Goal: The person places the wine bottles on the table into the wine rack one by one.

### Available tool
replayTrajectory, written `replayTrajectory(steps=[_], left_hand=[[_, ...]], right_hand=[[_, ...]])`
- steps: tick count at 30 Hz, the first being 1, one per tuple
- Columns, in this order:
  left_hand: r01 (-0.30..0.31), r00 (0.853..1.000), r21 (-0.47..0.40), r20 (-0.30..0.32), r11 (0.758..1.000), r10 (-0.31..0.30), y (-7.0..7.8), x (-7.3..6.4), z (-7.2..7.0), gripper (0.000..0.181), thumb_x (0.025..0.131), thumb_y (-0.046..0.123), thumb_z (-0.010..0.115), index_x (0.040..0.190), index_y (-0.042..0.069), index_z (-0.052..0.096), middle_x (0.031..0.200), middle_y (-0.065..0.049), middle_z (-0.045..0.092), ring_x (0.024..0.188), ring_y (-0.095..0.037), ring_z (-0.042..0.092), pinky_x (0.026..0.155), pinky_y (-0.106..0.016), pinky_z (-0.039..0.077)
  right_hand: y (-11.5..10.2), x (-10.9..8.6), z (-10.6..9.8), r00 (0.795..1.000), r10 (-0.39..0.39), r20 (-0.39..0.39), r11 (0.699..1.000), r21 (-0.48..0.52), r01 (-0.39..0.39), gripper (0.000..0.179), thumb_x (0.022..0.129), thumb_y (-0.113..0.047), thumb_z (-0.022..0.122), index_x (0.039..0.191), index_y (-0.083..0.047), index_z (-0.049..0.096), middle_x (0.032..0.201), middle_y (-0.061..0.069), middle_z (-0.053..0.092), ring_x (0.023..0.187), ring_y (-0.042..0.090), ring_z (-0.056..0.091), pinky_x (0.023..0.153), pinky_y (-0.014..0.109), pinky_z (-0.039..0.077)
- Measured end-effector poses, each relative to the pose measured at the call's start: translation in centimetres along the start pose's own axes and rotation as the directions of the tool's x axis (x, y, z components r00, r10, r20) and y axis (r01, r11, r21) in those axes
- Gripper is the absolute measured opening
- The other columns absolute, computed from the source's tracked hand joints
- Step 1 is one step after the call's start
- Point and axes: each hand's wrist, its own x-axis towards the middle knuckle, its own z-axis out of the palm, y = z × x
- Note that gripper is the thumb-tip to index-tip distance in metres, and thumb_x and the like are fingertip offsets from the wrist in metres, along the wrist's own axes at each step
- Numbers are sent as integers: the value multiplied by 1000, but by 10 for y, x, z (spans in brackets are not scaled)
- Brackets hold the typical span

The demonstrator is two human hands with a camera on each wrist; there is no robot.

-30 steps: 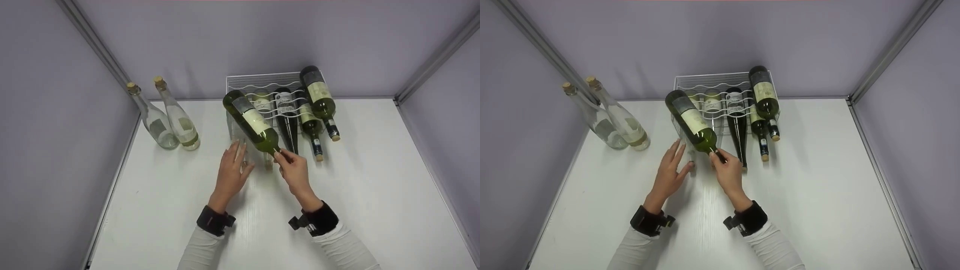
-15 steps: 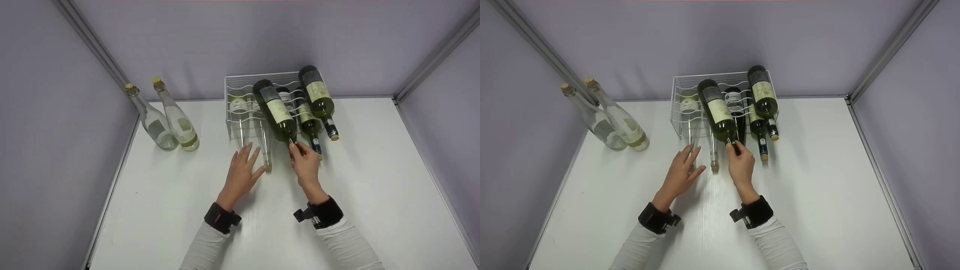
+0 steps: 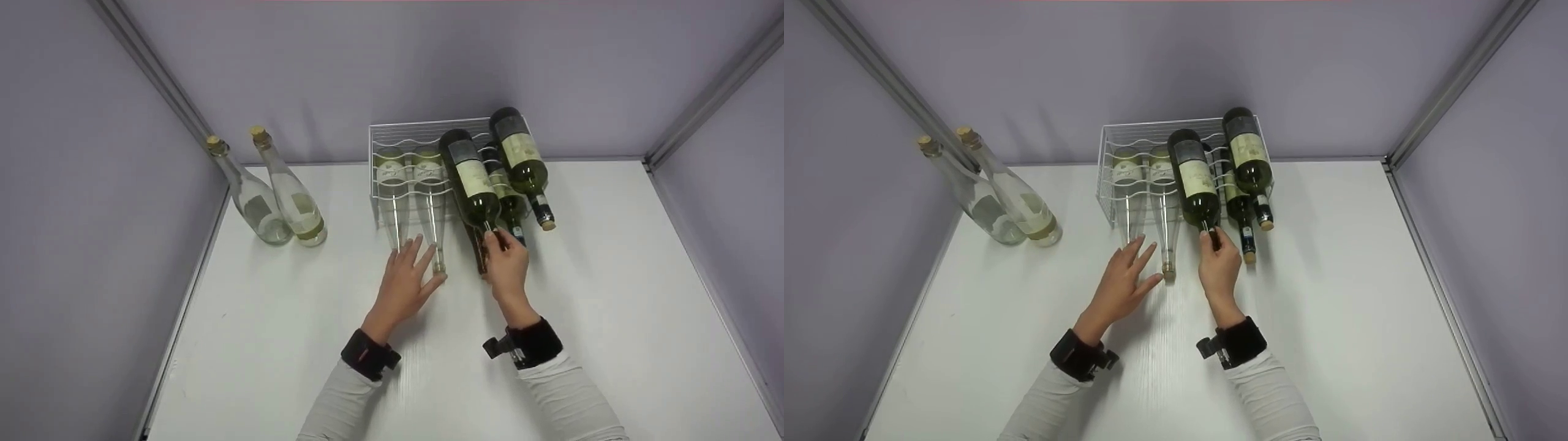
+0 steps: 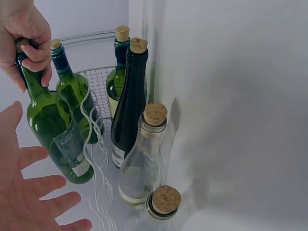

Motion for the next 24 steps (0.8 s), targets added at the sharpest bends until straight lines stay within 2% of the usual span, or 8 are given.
replayTrajectory(steps=[7,11,16,19,24], left_hand=[[0,1000,5,-1,1000,0,3,7,-1,67,100,58,39,151,15,41,157,-16,30,143,-34,27,114,-56,21],[-8,1000,7,-5,1000,8,4,10,0,67,101,59,38,149,14,43,156,-16,32,143,-34,28,113,-56,21],[-2,1000,16,3,1000,2,6,12,2,67,100,59,38,150,15,43,156,-15,31,143,-32,28,112,-57,23],[4,1000,14,10,1000,-4,7,12,3,67,100,59,39,150,15,43,156,-15,32,143,-32,27,112,-57,24],[13,1000,-7,23,1000,-13,9,13,3,67,100,59,39,151,16,41,157,-14,31,144,-32,27,113,-56,22]], right_hand=[[3,6,-1,998,-40,-53,994,-102,35,45,101,-19,58,136,8,52,92,13,60,64,9,53,55,18,44],[4,9,0,997,-40,-58,989,-144,31,46,101,-20,57,137,8,50,103,17,62,78,17,57,63,21,47],[7,13,1,995,-74,-60,975,-212,60,47,102,-20,56,137,10,49,123,24,60,102,28,58,85,37,48],[8,16,2,992,-111,-64,962,-259,91,46,101,-19,56,136,11,50,124,26,59,104,33,59,89,45,47],[8,19,6,987,-145,-67,937,-330,115,46,101,-21,56,136,9,52,123,26,61,107,35,59,90,48,47]])
